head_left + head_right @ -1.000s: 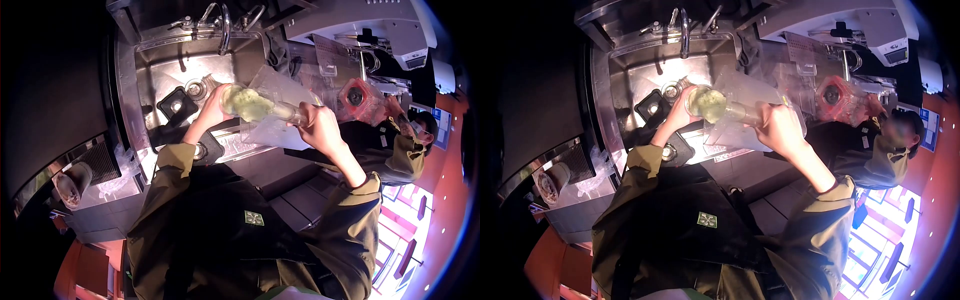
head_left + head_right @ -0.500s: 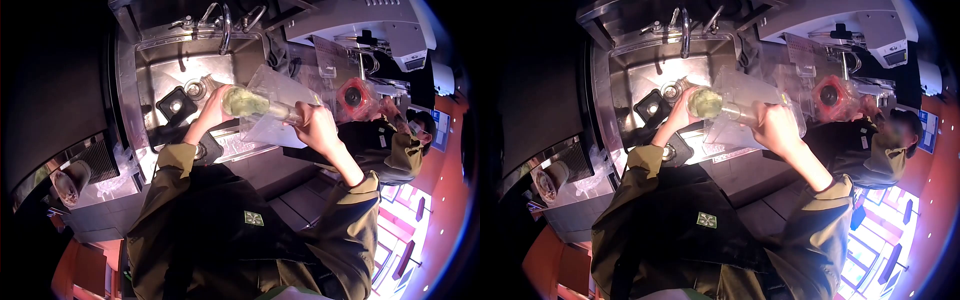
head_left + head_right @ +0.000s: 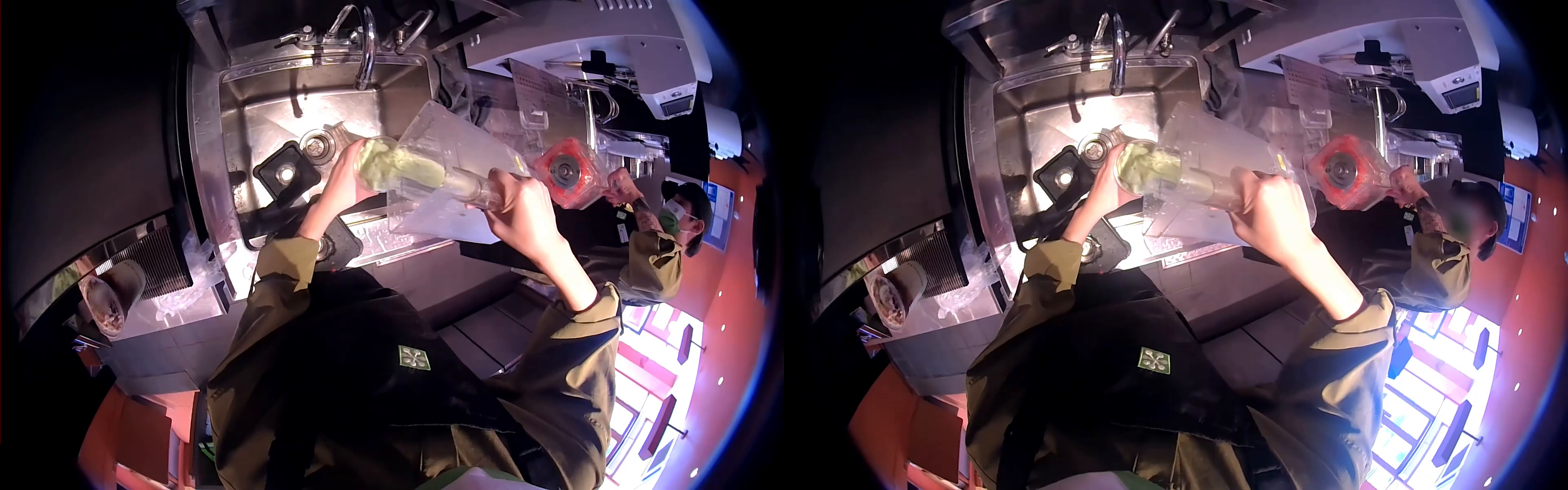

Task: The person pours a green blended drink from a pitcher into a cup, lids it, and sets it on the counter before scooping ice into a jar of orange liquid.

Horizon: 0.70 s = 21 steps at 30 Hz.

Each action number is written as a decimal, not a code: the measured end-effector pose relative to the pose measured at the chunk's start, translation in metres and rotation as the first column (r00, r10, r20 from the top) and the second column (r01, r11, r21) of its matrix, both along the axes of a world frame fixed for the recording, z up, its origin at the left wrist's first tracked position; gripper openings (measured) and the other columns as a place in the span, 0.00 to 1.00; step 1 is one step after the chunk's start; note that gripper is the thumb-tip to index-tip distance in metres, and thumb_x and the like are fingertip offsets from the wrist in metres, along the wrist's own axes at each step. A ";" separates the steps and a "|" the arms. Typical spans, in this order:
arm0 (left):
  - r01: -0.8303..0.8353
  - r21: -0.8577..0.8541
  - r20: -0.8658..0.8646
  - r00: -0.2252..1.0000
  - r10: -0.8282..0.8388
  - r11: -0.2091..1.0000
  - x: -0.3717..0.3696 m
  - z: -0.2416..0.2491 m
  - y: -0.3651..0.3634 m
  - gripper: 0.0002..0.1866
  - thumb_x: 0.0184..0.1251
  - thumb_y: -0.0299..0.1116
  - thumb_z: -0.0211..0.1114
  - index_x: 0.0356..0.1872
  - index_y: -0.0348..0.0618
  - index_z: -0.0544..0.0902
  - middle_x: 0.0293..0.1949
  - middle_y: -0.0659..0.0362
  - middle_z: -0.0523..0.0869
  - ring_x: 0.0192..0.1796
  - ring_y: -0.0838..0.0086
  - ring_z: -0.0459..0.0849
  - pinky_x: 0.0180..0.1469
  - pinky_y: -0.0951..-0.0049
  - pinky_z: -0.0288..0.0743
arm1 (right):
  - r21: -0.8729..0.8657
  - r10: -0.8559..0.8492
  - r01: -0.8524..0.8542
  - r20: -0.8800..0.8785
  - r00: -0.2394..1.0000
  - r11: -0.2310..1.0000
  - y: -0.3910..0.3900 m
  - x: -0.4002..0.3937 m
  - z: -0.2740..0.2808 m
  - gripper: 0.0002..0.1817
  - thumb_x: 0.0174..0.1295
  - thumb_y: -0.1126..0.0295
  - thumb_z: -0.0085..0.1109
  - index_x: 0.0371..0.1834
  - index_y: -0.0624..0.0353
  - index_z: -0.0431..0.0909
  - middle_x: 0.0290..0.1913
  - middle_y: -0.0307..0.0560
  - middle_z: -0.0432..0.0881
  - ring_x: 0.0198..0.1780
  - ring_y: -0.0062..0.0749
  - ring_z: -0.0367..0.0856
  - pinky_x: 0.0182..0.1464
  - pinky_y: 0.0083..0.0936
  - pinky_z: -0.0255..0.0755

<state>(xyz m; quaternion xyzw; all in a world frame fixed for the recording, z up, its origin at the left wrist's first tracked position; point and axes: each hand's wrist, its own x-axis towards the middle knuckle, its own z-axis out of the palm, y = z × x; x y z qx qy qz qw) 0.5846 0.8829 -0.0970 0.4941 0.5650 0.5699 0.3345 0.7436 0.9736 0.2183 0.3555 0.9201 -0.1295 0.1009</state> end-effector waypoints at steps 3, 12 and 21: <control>-0.011 0.029 0.014 1.000 0.011 1.000 0.003 0.000 0.001 0.53 0.31 0.33 0.82 0.64 0.38 0.60 0.57 0.43 0.72 0.60 0.52 0.73 0.61 0.60 0.69 | 0.010 0.027 -0.027 -0.024 0.999 1.000 0.000 -0.001 -0.001 0.10 0.43 0.75 0.61 0.25 0.61 0.69 0.21 0.58 0.76 0.27 0.58 0.77 0.30 0.44 0.70; -0.037 -0.053 0.104 0.994 0.043 0.998 0.001 0.008 -0.005 0.52 0.31 0.29 0.82 0.63 0.41 0.60 0.56 0.47 0.75 0.59 0.56 0.75 0.60 0.62 0.71 | 0.029 0.030 -0.029 -0.047 0.998 0.999 0.005 0.009 0.006 0.12 0.40 0.76 0.61 0.27 0.62 0.70 0.22 0.57 0.76 0.27 0.57 0.77 0.30 0.43 0.71; -0.089 -0.108 0.141 0.985 0.104 0.990 -0.016 0.032 -0.007 0.52 0.28 0.30 0.82 0.62 0.39 0.62 0.55 0.48 0.76 0.60 0.60 0.75 0.61 0.64 0.70 | -0.207 -0.365 0.311 -0.321 0.874 0.928 0.014 0.060 -0.002 0.12 0.48 0.75 0.69 0.35 0.66 0.78 0.21 0.47 0.78 0.24 0.26 0.76 0.29 0.22 0.69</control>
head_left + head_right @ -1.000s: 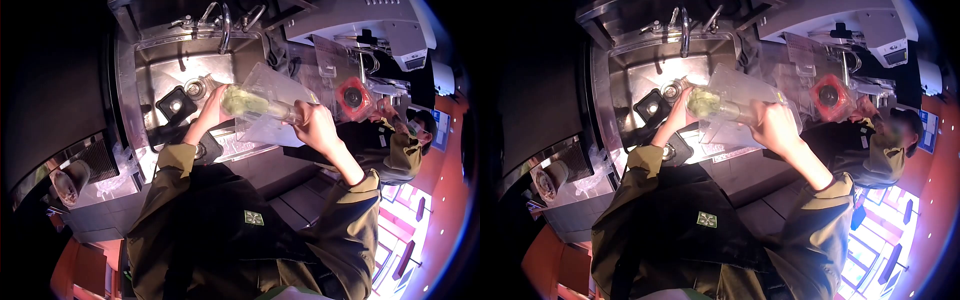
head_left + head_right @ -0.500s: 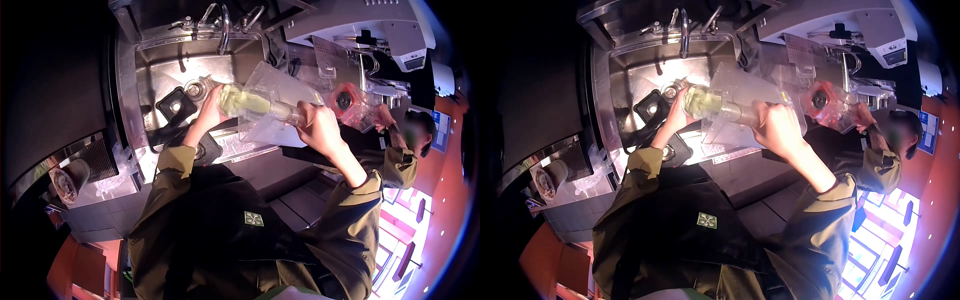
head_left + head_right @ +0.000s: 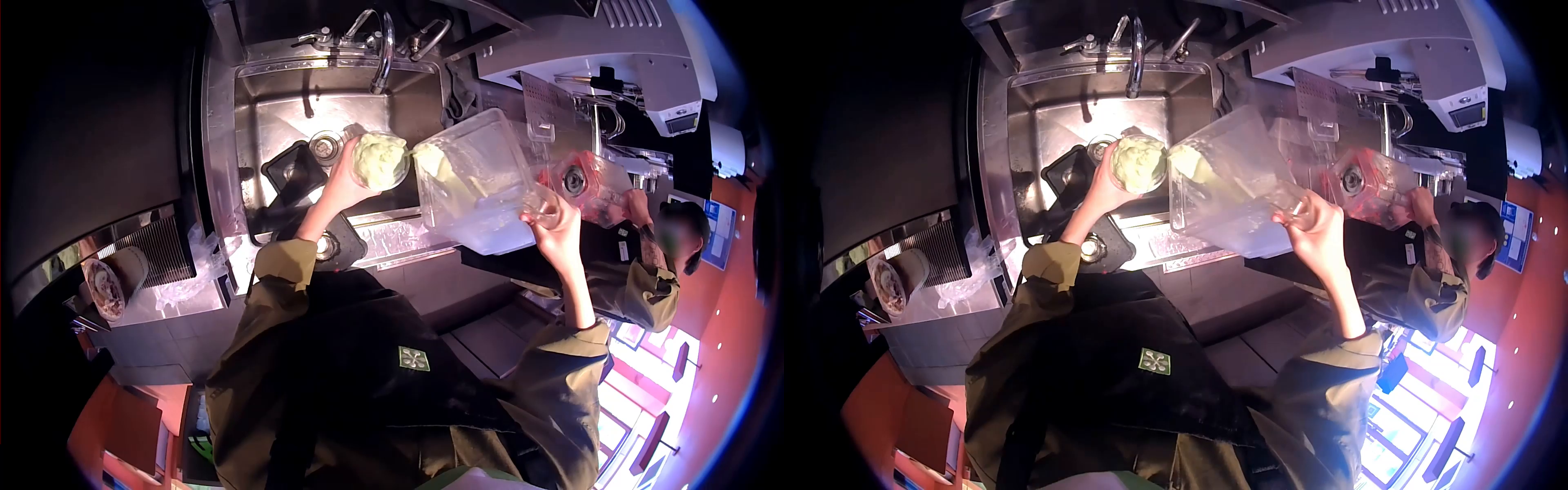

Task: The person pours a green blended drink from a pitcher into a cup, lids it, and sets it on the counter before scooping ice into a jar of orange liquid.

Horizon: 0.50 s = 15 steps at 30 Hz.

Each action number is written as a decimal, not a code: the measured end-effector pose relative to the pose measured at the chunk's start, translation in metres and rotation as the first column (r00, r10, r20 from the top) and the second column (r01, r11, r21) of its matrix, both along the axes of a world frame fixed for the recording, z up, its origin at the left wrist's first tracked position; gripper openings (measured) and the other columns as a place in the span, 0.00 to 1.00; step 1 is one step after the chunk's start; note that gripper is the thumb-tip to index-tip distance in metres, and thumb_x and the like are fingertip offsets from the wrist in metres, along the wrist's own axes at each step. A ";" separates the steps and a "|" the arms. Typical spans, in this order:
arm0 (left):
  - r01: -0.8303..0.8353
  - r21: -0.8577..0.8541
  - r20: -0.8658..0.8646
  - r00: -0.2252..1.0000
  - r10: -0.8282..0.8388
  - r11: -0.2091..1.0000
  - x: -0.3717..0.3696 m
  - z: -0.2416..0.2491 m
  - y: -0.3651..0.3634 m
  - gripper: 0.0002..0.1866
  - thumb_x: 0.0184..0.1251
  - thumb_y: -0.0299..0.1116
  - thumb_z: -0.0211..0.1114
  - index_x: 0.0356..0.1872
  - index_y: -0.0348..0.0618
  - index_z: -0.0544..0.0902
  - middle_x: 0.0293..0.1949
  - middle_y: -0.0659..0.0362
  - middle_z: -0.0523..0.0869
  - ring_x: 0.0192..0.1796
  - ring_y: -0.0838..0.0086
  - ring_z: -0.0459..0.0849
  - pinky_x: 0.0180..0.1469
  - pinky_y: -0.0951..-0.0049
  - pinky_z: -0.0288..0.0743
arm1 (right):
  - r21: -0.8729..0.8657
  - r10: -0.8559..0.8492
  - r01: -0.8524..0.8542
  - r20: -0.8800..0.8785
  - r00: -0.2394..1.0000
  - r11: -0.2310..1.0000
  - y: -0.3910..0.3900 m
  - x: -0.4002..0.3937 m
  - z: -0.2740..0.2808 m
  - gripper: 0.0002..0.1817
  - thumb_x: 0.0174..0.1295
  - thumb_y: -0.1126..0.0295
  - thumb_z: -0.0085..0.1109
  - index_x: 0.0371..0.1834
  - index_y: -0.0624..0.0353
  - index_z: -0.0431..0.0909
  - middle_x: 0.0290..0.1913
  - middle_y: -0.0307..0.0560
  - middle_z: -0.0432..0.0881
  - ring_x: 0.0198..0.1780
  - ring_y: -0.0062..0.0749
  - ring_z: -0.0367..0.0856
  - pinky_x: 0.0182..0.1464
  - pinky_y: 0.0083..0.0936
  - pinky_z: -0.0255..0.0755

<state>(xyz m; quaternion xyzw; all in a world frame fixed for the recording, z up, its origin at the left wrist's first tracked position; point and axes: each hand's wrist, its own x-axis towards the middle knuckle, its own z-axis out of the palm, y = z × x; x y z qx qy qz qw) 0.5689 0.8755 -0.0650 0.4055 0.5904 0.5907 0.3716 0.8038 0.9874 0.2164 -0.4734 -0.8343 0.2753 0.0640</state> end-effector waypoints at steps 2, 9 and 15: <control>-0.011 0.023 0.014 1.000 0.010 1.000 -0.003 0.005 0.000 0.52 0.28 0.31 0.82 0.62 0.39 0.62 0.55 0.48 0.76 0.60 0.60 0.75 0.62 0.64 0.69 | -0.090 -0.070 0.059 -0.127 0.990 0.994 -0.002 0.009 -0.004 0.19 0.49 0.74 0.70 0.46 0.64 0.80 0.26 0.38 0.82 0.30 0.14 0.71 0.35 0.18 0.69; 0.014 0.056 -0.121 0.993 -0.007 0.998 -0.006 0.015 -0.001 0.51 0.31 0.34 0.82 0.62 0.38 0.62 0.55 0.47 0.76 0.58 0.57 0.76 0.61 0.63 0.70 | -0.163 -0.182 0.156 -0.161 0.970 0.974 0.000 0.028 -0.025 0.20 0.50 0.74 0.70 0.47 0.66 0.78 0.32 0.38 0.83 0.34 0.15 0.74 0.40 0.17 0.70; 0.011 0.018 -0.170 0.985 -0.007 1.000 -0.001 0.012 -0.001 0.52 0.32 0.38 0.83 0.63 0.39 0.61 0.55 0.46 0.76 0.58 0.56 0.77 0.59 0.62 0.71 | -0.174 -0.105 0.087 -0.098 0.990 0.981 0.002 0.006 -0.016 0.19 0.49 0.74 0.70 0.46 0.66 0.79 0.31 0.40 0.83 0.35 0.14 0.74 0.40 0.16 0.70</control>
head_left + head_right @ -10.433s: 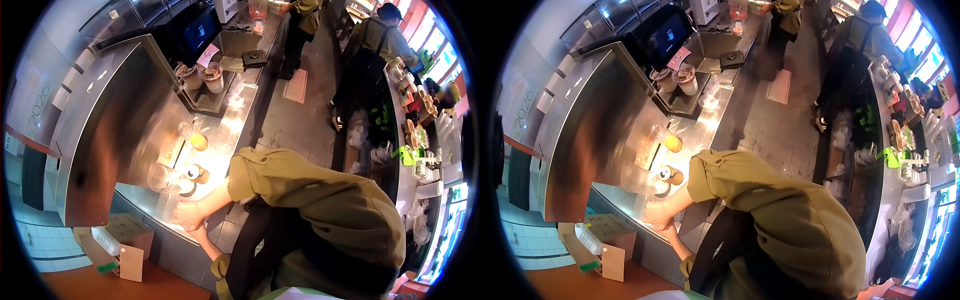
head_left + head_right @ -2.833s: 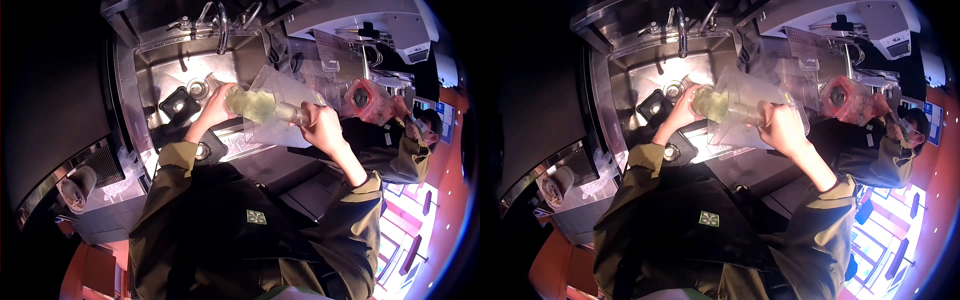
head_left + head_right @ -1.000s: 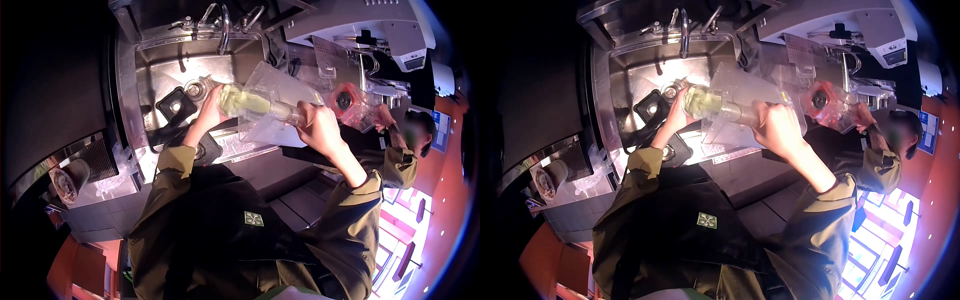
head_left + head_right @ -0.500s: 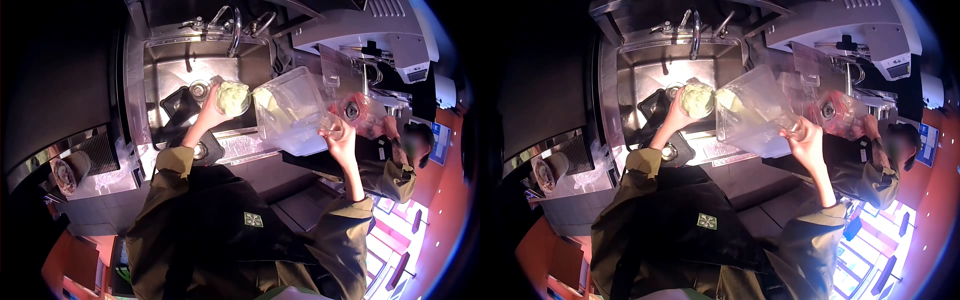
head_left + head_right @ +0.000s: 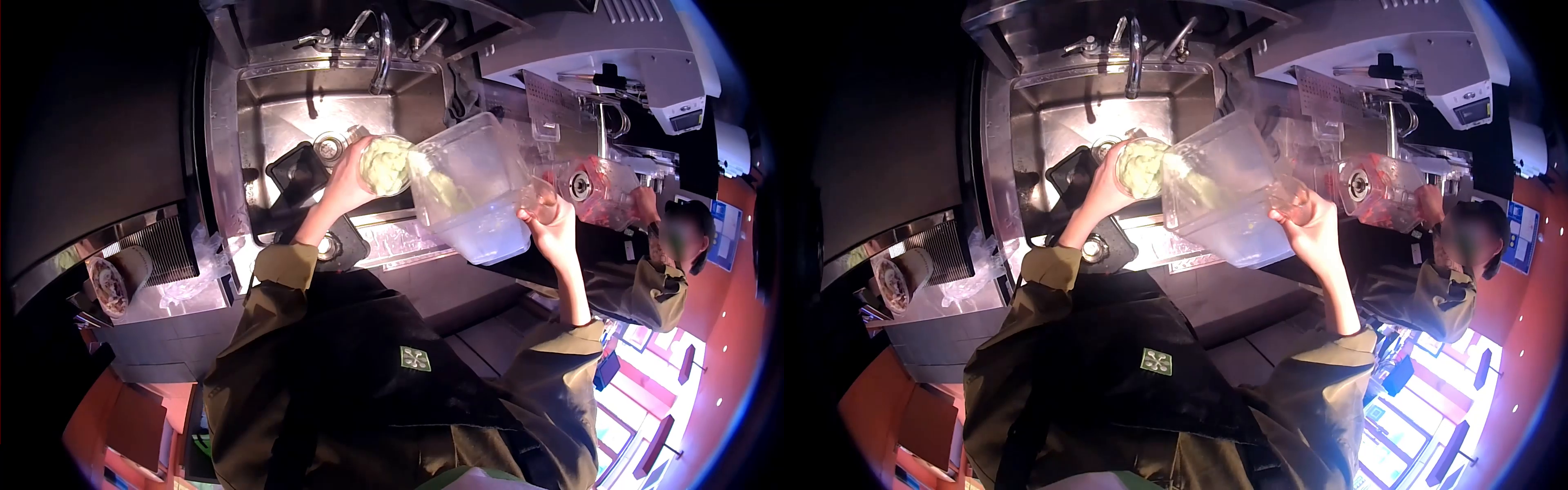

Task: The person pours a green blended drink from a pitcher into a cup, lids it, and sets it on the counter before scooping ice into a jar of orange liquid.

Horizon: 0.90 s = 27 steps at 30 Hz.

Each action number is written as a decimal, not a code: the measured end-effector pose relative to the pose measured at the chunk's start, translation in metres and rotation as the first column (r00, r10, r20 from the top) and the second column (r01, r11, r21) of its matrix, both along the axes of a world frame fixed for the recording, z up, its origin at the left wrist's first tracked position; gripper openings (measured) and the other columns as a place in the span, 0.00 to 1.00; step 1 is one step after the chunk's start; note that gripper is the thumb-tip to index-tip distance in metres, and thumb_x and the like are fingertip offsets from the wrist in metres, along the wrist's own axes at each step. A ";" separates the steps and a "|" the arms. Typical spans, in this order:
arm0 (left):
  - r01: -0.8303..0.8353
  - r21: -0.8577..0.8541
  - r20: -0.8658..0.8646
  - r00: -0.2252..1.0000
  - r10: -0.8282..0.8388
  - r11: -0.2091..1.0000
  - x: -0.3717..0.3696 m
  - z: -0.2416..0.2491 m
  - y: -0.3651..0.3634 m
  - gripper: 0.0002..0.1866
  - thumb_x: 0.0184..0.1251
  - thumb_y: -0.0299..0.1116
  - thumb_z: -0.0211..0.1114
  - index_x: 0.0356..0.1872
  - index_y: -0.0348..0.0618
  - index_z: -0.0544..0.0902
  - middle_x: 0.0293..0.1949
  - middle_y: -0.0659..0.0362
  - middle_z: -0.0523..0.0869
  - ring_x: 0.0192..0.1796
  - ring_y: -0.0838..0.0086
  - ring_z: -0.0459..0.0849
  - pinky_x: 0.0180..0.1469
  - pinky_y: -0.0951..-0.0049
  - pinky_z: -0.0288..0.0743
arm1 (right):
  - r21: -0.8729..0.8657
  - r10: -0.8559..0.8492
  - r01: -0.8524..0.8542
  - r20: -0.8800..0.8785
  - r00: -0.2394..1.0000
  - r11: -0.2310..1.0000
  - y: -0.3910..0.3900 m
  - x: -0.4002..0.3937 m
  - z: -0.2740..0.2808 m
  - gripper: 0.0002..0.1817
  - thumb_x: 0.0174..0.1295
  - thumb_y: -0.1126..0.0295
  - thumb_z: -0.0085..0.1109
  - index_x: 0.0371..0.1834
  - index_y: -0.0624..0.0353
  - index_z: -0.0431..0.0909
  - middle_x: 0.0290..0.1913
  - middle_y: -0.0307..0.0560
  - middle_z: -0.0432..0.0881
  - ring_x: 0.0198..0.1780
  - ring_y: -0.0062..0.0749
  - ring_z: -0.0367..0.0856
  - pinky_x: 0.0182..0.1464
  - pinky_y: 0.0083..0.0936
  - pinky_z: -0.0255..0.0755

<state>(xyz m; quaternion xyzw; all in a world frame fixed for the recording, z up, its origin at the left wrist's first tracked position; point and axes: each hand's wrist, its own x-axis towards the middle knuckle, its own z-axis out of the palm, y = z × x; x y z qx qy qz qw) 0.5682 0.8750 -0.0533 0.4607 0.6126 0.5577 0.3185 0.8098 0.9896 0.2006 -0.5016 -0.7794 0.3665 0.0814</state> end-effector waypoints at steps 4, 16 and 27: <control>-0.066 0.011 0.058 0.996 0.065 0.998 0.003 -0.002 -0.001 0.53 0.31 0.37 0.83 0.63 0.39 0.61 0.54 0.47 0.77 0.57 0.56 0.77 0.59 0.63 0.72 | 0.023 0.027 -0.030 0.103 0.994 0.999 -0.003 -0.015 0.009 0.17 0.49 0.73 0.70 0.43 0.66 0.80 0.25 0.42 0.83 0.29 0.13 0.71 0.34 0.18 0.70; -0.149 0.029 0.055 0.988 0.147 0.988 0.004 0.008 0.000 0.52 0.31 0.32 0.83 0.62 0.37 0.62 0.54 0.48 0.78 0.57 0.59 0.78 0.58 0.64 0.72 | 0.065 0.179 -0.185 0.093 0.980 0.981 -0.012 -0.031 0.017 0.10 0.46 0.76 0.70 0.29 0.67 0.78 0.19 0.55 0.78 0.19 0.27 0.75 0.26 0.23 0.68; -0.204 -0.063 0.113 0.971 0.210 0.977 -0.018 -0.009 -0.015 0.54 0.28 0.33 0.84 0.62 0.38 0.61 0.56 0.46 0.75 0.59 0.60 0.76 0.60 0.64 0.71 | 0.028 -0.022 0.027 -0.151 0.988 0.999 0.003 -0.007 -0.008 0.15 0.52 0.75 0.68 0.20 0.61 0.67 0.20 0.36 0.74 0.25 0.15 0.68 0.29 0.18 0.65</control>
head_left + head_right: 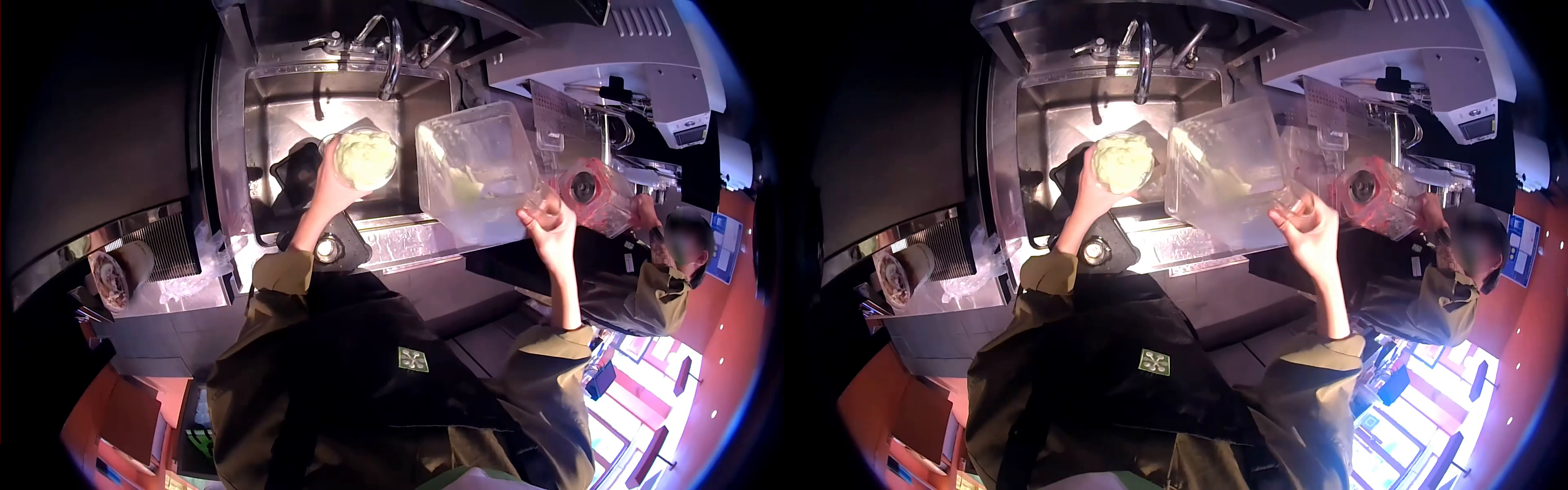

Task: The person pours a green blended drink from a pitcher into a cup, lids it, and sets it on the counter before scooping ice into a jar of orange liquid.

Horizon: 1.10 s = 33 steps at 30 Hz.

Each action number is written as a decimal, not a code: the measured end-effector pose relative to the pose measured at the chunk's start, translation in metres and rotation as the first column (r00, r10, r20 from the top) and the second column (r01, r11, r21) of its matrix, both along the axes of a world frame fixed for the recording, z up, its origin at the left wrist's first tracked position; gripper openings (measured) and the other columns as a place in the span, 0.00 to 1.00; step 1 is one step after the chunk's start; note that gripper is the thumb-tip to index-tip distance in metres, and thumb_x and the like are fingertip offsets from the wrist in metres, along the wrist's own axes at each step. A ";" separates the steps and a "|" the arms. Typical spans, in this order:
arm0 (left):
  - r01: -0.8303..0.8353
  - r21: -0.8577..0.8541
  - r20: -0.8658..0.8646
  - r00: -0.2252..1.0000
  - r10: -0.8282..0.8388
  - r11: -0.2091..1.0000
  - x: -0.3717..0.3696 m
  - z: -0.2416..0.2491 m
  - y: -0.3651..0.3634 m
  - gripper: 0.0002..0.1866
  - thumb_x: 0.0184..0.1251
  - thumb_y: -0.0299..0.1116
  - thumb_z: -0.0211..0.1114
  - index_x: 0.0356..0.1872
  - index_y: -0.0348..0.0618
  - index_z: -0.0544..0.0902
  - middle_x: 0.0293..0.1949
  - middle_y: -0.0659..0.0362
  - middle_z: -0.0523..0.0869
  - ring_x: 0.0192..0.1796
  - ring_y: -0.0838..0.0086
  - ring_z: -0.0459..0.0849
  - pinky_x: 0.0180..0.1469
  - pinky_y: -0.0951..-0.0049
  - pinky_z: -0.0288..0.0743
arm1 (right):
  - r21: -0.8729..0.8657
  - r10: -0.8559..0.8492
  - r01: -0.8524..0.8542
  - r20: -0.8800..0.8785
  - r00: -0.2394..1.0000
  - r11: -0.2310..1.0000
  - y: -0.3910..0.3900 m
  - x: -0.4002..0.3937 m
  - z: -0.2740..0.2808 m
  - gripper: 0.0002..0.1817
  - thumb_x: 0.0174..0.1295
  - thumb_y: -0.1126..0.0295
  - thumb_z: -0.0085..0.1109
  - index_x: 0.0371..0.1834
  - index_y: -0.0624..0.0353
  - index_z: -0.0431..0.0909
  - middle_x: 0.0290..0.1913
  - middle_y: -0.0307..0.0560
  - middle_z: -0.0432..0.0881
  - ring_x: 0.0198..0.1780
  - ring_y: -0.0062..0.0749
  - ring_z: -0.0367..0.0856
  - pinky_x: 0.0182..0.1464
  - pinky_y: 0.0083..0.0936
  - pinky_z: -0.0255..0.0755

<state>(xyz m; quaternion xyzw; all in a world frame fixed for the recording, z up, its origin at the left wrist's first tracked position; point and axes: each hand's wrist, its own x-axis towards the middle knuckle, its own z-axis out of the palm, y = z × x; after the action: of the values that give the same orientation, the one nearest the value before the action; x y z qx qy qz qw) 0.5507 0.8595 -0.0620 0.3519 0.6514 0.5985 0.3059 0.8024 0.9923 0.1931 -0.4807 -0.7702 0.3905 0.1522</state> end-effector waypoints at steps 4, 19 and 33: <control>-0.114 0.046 -0.128 0.985 0.119 0.992 -0.024 0.027 -0.026 0.50 0.31 0.28 0.82 0.61 0.39 0.61 0.54 0.51 0.76 0.56 0.67 0.77 0.59 0.67 0.72 | -0.215 -0.059 0.007 -0.236 0.970 0.977 0.006 0.003 -0.087 0.21 0.69 0.57 0.47 0.24 0.61 0.71 0.21 0.36 0.70 0.24 0.19 0.69 0.27 0.20 0.65; -0.328 -0.109 -0.248 0.923 0.293 0.938 -0.048 0.078 -0.117 0.52 0.35 0.33 0.81 0.63 0.39 0.57 0.58 0.51 0.68 0.60 0.64 0.70 0.62 0.64 0.65 | -0.769 -0.329 0.026 -0.243 0.913 0.639 0.015 -0.113 -0.342 0.10 0.57 0.77 0.43 0.36 0.62 0.76 0.37 0.44 0.81 0.34 0.25 0.73 0.42 0.22 0.66; -0.332 -0.181 -0.187 0.936 0.299 0.926 -0.036 0.090 -0.126 0.51 0.34 0.29 0.79 0.63 0.40 0.56 0.57 0.52 0.67 0.59 0.65 0.71 0.62 0.63 0.65 | -0.546 0.596 -0.470 0.067 0.800 0.693 -0.021 -0.114 -0.375 0.24 0.57 0.60 0.58 0.55 0.61 0.75 0.54 0.56 0.78 0.54 0.39 0.75 0.51 0.34 0.70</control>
<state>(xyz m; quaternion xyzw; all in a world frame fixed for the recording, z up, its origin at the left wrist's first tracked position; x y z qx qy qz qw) 0.5149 0.7336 0.0275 0.2536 0.7810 0.5386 0.1888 0.6888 0.9708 -0.1820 -0.3001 -0.7594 0.5440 -0.1932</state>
